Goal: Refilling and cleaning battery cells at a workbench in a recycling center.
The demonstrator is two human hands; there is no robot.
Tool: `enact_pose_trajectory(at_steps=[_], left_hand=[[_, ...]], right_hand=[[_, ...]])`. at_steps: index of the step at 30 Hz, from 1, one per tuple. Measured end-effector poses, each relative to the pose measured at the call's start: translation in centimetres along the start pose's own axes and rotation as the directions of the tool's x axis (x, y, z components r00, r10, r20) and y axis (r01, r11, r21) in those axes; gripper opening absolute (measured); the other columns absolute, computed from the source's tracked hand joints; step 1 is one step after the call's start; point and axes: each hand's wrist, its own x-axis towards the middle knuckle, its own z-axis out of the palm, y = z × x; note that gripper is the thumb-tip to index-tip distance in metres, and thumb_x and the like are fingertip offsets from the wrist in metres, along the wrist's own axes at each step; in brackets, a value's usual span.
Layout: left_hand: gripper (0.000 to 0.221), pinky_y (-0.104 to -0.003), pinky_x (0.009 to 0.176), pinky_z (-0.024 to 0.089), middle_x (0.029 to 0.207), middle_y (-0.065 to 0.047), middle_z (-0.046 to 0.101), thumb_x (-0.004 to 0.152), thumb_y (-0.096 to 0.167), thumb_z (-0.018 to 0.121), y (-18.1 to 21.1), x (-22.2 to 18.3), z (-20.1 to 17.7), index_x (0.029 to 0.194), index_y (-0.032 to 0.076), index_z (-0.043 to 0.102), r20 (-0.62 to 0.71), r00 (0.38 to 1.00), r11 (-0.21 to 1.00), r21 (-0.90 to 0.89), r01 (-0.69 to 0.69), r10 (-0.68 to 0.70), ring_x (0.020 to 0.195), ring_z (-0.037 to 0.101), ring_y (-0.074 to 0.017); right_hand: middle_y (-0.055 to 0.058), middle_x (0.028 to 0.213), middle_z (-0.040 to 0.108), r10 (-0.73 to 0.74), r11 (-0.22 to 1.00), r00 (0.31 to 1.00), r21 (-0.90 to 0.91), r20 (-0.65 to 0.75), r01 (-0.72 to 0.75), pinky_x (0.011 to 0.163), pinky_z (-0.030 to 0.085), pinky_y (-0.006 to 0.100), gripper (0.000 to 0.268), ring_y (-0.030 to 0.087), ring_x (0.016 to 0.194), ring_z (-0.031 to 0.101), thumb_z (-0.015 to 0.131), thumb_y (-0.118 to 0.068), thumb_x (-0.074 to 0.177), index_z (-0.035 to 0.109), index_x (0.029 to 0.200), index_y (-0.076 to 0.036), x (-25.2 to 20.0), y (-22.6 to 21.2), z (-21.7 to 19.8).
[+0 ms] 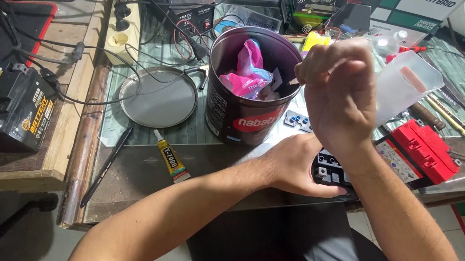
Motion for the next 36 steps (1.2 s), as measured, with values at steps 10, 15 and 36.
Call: enact_pose_trajectory(at_steps=[10,15,36], left_hand=[[0.066,-0.041,0.077,0.055,0.098,-0.016,0.072,0.07,0.054,0.074,0.2,0.0,-0.3,0.108,0.002,0.06,0.009,1.0,1.0,-0.011,-0.013,0.013,0.086,0.07,-0.0318],[0.068,-0.042,0.081,0.055,0.102,-0.015,0.072,0.071,0.052,0.076,0.0,0.0,-0.3,0.114,0.003,0.058,0.002,0.999,0.999,-0.019,-0.041,0.041,0.092,0.07,-0.0335],[0.069,-0.042,0.078,0.055,0.099,-0.015,0.071,0.07,0.053,0.077,0.0,0.0,-0.2,0.113,0.003,0.057,0.009,1.0,1.0,-0.01,-0.024,0.024,0.089,0.07,-0.0332]], right_hand=[[-0.001,0.08,0.02,0.111,0.99,0.993,0.089,-0.03,-0.107,0.079,0.03,0.032,0.009,0.016,0.073,0.023,0.035,-0.014,0.094,0.034,0.102,-0.017,0.3,-1.5,0.6],[0.006,0.081,0.04,0.222,0.965,0.972,0.16,-0.08,-0.208,0.091,0.038,0.036,0.015,0.021,0.083,0.04,0.046,-0.023,0.097,0.045,0.106,-0.011,0.6,-2.2,0.2],[0.003,0.08,0.039,0.097,0.988,0.995,0.125,-0.026,-0.093,0.089,0.04,0.032,0.019,0.017,0.08,0.04,0.044,-0.031,0.113,0.044,0.118,-0.013,0.2,-1.7,0.4]])
